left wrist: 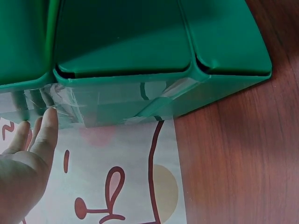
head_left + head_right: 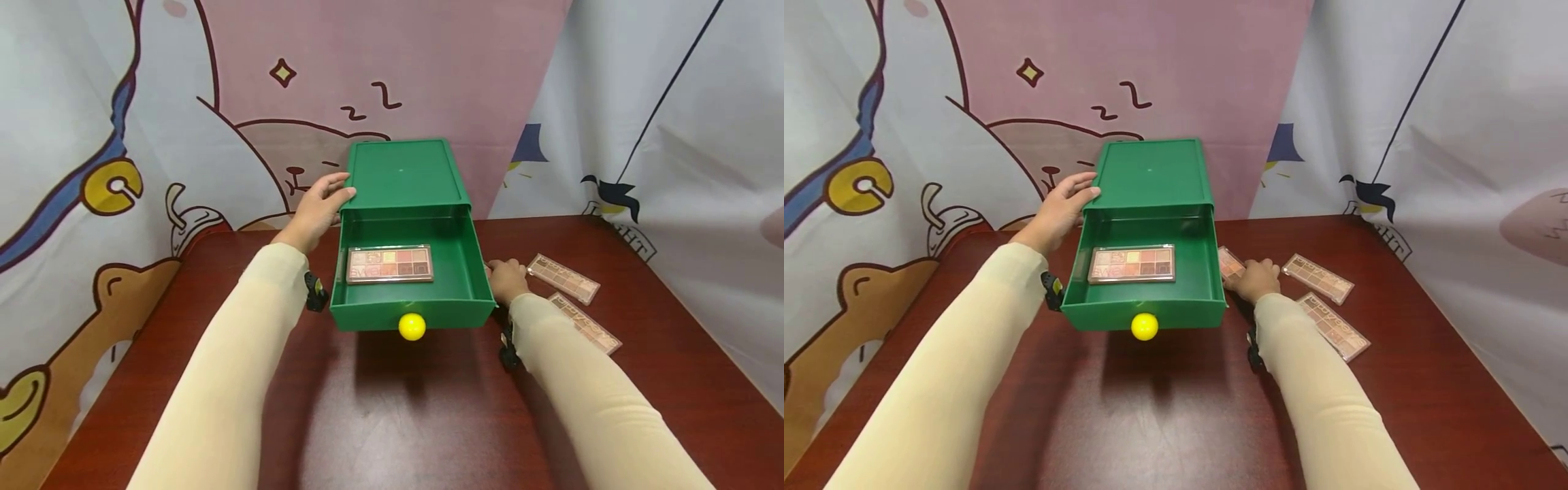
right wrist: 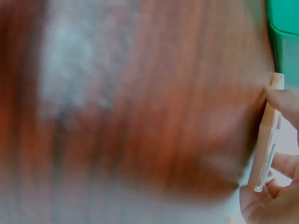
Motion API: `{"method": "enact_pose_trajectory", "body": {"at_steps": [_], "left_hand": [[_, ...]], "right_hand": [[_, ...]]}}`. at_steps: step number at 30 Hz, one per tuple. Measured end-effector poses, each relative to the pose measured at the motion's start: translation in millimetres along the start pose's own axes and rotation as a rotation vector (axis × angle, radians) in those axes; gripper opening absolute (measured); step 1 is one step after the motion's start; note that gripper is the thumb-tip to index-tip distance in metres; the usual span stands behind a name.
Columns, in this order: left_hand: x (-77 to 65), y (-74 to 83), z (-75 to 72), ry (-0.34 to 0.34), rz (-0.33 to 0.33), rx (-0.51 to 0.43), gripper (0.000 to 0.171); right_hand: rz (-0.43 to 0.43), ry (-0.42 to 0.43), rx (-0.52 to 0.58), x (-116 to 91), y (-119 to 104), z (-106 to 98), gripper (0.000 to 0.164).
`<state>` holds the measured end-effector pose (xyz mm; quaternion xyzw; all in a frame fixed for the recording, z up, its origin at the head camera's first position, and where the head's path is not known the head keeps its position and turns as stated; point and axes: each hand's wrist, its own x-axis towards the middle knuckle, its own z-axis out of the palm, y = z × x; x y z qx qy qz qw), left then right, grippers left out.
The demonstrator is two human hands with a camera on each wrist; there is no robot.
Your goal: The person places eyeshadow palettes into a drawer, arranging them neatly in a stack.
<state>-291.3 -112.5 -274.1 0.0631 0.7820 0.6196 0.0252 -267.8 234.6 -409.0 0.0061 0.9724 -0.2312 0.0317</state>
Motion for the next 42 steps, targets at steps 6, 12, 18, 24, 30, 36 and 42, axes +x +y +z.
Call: {"method": "enact_pose_trajectory", "body": {"at_steps": [6,12,18,24,30,36,42], "left_hand": [[0.4,0.9,0.9,0.003,-0.002,0.008,0.048],[-0.1,-0.3,-0.6,0.002,0.0,-0.001,0.048],[0.3,0.7,-0.2,0.002,-0.001,-0.004,0.048],[0.3,1.6,0.6,0.001,-0.001,0.006,0.048],[-0.7,0.8,0.5,-0.005,0.008,-0.011,0.048],[-1.9,1.2,0.3,0.0,-0.002,-0.003,0.048],[-1.7,2.1,0.5,-0.007,-0.005,0.0,0.048]], "right_hand": [[-0.039,0.012,-0.059,5.3,7.4,-11.5,0.05],[-0.044,0.031,-0.028,-0.8,-2.5,-42.1,0.06],[-0.048,0.027,0.003,-5.5,-13.3,-81.3,0.071],[-0.148,0.097,0.044,-4.7,-24.5,-120.5,0.048],[-0.217,0.164,0.105,-14.1,-51.1,-154.6,0.041],[-0.268,0.135,0.103,-29.2,-80.2,-176.7,0.054],[-0.354,0.084,0.049,-44.6,-107.8,-184.9,0.062]]}}
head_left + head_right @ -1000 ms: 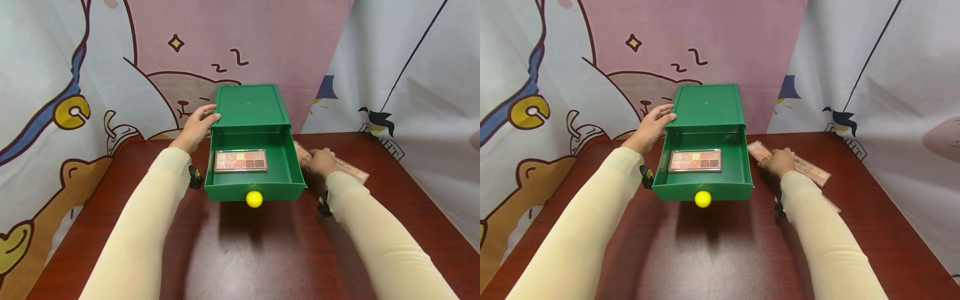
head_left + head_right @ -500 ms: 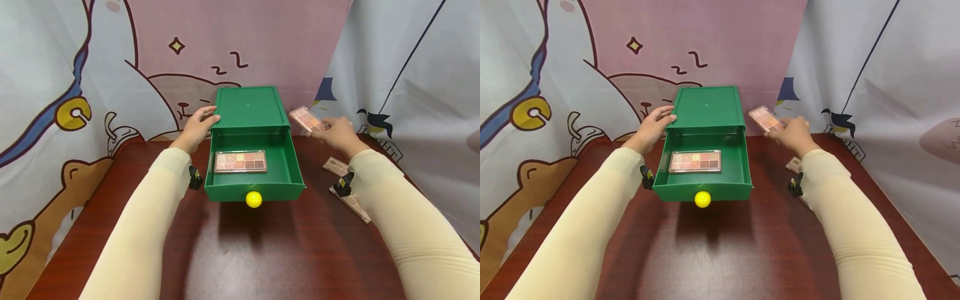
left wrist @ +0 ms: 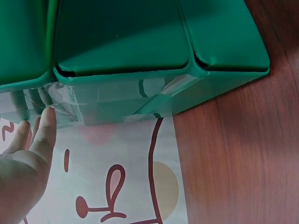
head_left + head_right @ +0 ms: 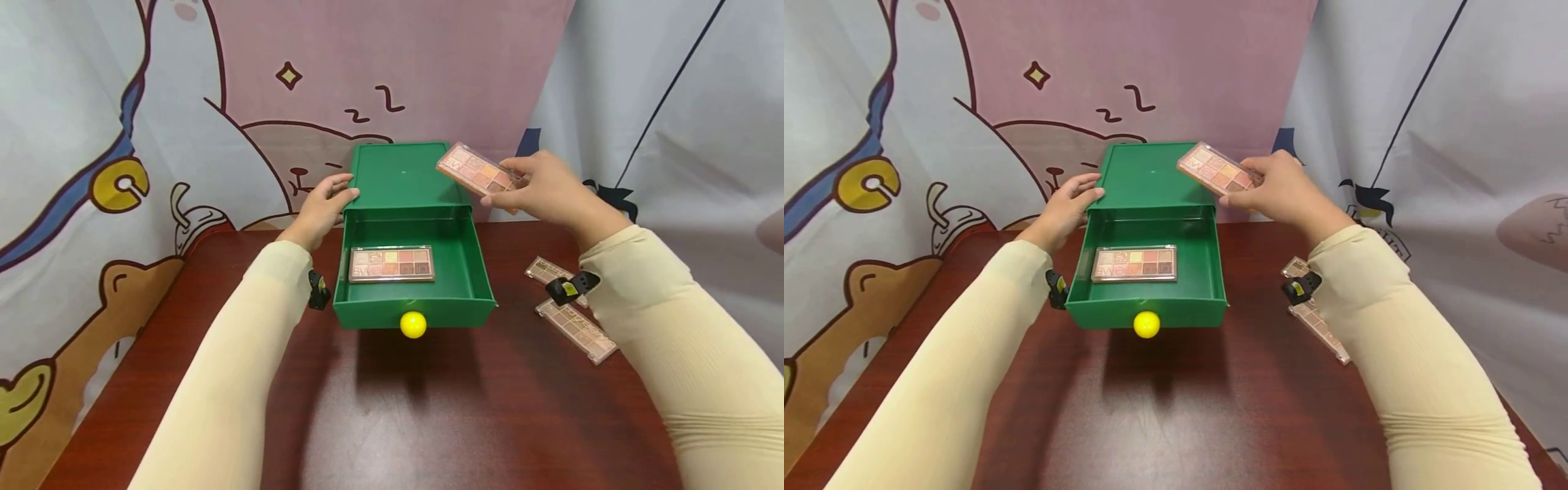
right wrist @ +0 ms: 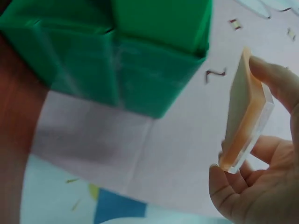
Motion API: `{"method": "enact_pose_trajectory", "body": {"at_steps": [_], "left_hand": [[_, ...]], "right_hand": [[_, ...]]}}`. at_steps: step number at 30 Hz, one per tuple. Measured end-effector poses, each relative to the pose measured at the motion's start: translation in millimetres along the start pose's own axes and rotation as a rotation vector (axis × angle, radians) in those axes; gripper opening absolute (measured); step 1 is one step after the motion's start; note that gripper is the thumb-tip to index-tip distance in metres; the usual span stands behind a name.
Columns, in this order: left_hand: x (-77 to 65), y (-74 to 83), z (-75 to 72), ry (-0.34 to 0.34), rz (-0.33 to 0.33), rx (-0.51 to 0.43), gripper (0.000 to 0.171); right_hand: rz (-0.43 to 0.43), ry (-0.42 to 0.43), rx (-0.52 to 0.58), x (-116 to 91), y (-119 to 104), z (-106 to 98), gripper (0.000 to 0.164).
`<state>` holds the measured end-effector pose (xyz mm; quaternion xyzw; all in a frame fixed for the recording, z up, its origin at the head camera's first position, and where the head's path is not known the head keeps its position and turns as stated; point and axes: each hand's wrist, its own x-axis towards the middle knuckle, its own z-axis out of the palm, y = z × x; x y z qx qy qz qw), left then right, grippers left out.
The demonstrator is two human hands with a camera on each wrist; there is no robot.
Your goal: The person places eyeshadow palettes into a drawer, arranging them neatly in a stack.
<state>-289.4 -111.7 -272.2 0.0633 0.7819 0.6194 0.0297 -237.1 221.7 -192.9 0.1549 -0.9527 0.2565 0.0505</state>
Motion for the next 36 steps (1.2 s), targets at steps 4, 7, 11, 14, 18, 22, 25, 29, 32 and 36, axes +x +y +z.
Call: {"method": "enact_pose_trajectory", "body": {"at_steps": [4,7,11,14,18,22,25,29,32,36], "left_hand": [[0.0,-0.6,-0.7,0.004,0.004,-0.009,0.048],[0.0,-1.1,-1.2,0.01,0.006,-0.012,0.048],[0.3,-1.2,-1.3,0.015,0.008,-0.013,0.048],[0.7,-0.9,-1.5,0.016,0.009,-0.018,0.048],[1.1,-0.8,-1.8,0.016,0.01,-0.021,0.048],[1.3,-0.9,-0.9,0.01,0.012,-0.013,0.049],[1.2,-0.9,0.2,0.002,0.018,-0.004,0.049],[0.5,-1.0,0.7,0.0,0.026,-0.001,0.048],[0.5,-1.5,0.2,0.001,0.029,0.001,0.048],[1.4,-2.8,-0.5,0.002,0.034,0.011,0.048]], "right_hand": [[-0.013,-0.079,-0.012,-1.1,-24.6,-3.3,0.065],[-0.022,-0.146,-0.032,0.1,-42.9,-5.4,0.067],[-0.044,-0.233,-0.045,3.3,-64.9,-4.8,0.068],[-0.053,-0.294,-0.07,7.7,-78.8,-1.1,0.069],[-0.069,-0.378,-0.128,14.2,-92.0,6.2,0.071],[-0.081,-0.442,-0.177,19.8,-99.3,14.6,0.071],[-0.105,-0.477,-0.224,22.6,-102.8,20.7,0.069],[-0.151,-0.531,-0.277,25.4,-107.8,28.1,0.065],[-0.157,-0.567,-0.309,27.2,-113.0,34.0,0.064],[-0.149,-0.592,-0.376,28.9,-120.2,43.0,0.066]]}}
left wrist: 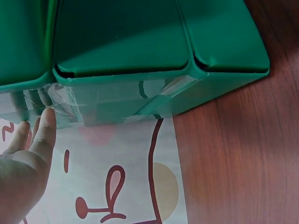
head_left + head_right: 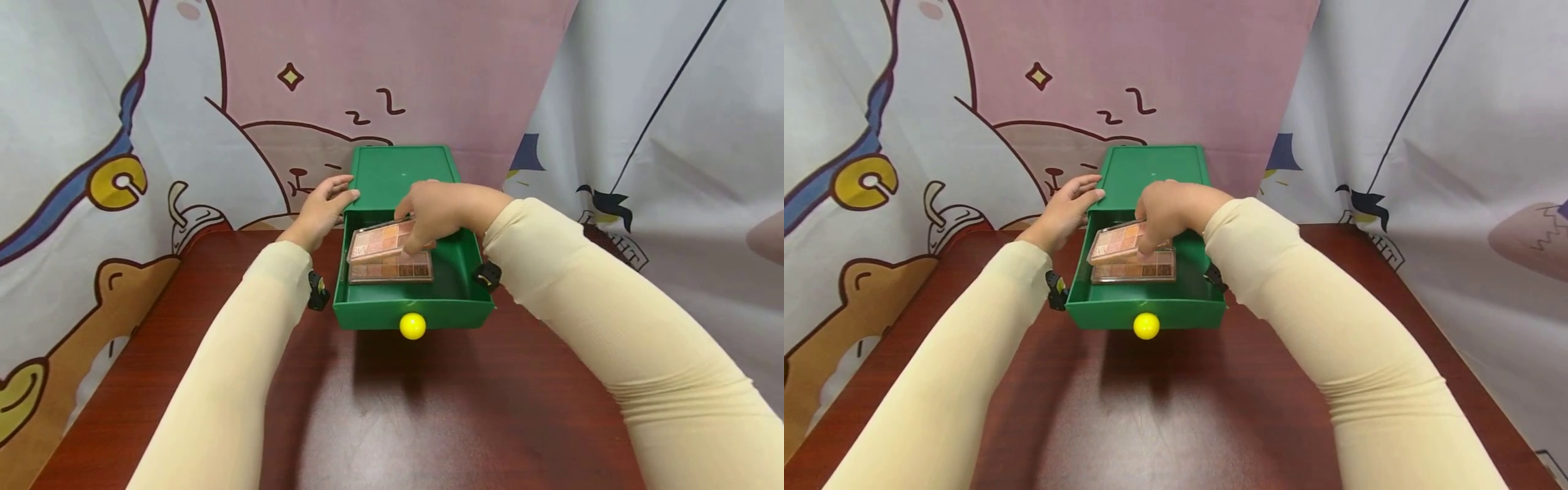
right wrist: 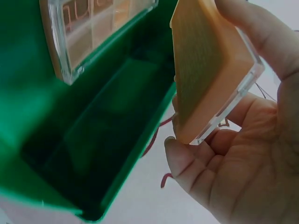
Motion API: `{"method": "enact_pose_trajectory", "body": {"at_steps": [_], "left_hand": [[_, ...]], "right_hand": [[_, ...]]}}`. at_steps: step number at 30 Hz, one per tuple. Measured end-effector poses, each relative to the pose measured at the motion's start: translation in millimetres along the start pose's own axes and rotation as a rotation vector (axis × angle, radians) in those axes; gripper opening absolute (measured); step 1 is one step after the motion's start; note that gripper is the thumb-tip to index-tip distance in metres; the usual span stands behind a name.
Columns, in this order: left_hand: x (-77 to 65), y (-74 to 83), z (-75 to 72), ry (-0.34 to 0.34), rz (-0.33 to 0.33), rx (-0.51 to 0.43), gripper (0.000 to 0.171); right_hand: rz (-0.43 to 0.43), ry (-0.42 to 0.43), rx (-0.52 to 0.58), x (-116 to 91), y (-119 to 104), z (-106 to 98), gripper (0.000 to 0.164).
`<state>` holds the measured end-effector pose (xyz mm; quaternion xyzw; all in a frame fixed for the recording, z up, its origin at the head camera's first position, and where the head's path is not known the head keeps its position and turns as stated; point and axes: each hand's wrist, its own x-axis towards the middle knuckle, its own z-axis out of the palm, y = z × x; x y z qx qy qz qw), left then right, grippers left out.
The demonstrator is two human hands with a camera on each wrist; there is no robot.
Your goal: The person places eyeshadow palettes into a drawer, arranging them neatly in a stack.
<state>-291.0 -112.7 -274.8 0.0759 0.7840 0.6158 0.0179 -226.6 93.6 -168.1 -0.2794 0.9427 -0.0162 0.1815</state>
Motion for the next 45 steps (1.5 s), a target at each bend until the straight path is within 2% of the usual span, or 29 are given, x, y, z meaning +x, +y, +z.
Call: {"method": "enact_pose_trajectory", "body": {"at_steps": [15,21,25,30,34,37,40,45], "left_hand": [[-1.7,1.5,0.2,-0.004,-0.002,-0.001,0.048],[0.0,0.7,1.5,-0.014,-0.009,-0.016,0.049],[0.6,0.3,1.6,-0.014,-0.006,-0.014,0.049],[0.4,-0.1,0.5,-0.011,-0.007,-0.01,0.048],[-0.2,-0.6,0.3,-0.01,-0.015,-0.023,0.049],[-0.7,-0.5,0.4,-0.008,-0.017,-0.032,0.049],[-1.3,-0.2,0.0,-0.007,-0.02,-0.027,0.049],[-1.4,1.1,-0.1,-0.009,-0.026,-0.012,0.049]], "right_hand": [[0.073,-0.036,-0.062,10.7,-9.2,15.2,0.072],[0.027,-0.001,0.023,4.0,-4.3,8.8,0.07],[-0.027,0.109,0.147,-8.0,6.7,1.6,0.066],[-0.047,0.355,0.308,-24.9,28.8,0.0,0.064],[-0.051,0.552,0.473,-39.7,51.2,10.5,0.061],[-0.04,0.664,0.57,-48.7,69.7,23.1,0.06],[0.006,0.714,0.624,-55.3,87.2,37.2,0.061],[0.099,0.738,0.686,-65.7,116.7,65.5,0.064]]}}
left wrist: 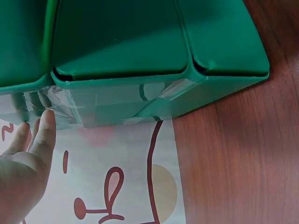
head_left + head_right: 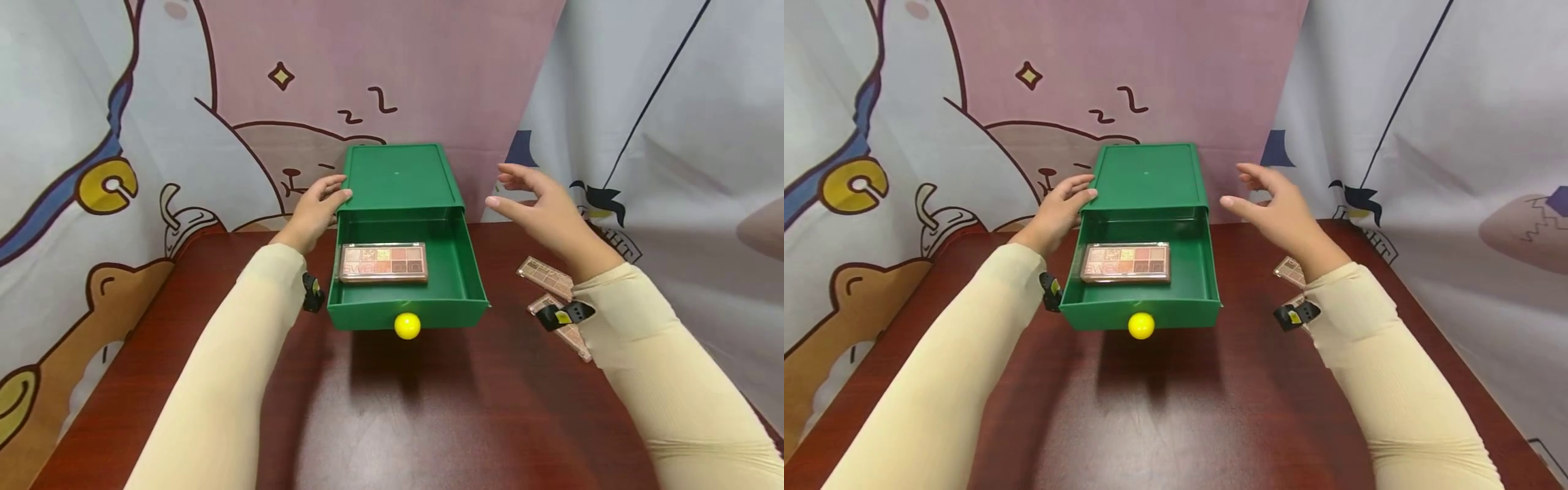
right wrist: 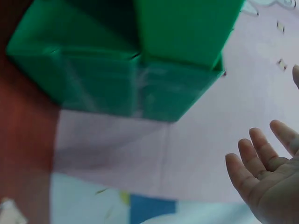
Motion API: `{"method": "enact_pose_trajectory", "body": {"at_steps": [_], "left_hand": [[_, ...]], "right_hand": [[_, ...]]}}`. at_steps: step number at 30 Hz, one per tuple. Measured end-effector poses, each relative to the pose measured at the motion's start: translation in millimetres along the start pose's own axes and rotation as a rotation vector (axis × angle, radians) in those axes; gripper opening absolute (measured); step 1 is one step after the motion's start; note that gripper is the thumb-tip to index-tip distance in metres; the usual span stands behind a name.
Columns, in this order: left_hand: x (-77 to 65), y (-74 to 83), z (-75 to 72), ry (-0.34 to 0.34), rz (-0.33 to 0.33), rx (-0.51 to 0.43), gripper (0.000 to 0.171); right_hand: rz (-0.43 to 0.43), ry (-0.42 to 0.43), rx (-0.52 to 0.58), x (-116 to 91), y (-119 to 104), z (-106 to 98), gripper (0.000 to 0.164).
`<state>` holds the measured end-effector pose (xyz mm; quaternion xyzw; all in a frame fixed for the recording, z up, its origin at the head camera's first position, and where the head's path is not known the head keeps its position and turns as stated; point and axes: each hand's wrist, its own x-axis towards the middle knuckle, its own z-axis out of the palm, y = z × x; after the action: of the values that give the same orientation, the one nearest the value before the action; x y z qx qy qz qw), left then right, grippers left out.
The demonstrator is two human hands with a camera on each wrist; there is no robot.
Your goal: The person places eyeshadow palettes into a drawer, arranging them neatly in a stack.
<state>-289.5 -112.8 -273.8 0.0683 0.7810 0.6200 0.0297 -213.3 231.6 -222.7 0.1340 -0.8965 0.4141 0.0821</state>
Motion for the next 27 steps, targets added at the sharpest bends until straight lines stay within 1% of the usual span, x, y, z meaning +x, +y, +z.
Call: {"method": "enact_pose_trajectory", "body": {"at_steps": [3,7,10,16,21,27], "left_hand": [[0.4,0.8,0.7,-0.002,-0.001,-0.004,0.049],[0.9,2.3,2.4,0.001,0.001,-0.019,0.048],[0.5,3.4,3.4,0.002,0.003,-0.033,0.048],[-0.7,4.3,2.5,-0.001,0.003,-0.022,0.048],[-1.3,4.0,2.0,0.0,0.003,-0.01,0.049],[-1.0,2.3,2.0,0.003,0.0,-0.009,0.049]], "right_hand": [[0.044,0.035,0.001,-11.7,25.0,-2.0,0.066],[0.112,0.042,-0.008,-27.3,54.7,-3.3,0.069],[0.153,0.034,-0.037,-38.5,72.7,-4.1,0.071],[0.208,0.019,-0.104,-59.8,100.8,-4.9,0.072],[0.241,-0.008,-0.135,-74.2,125.0,-5.4,0.073],[0.229,-0.051,-0.228,-88.6,155.9,-3.4,0.072]]}}
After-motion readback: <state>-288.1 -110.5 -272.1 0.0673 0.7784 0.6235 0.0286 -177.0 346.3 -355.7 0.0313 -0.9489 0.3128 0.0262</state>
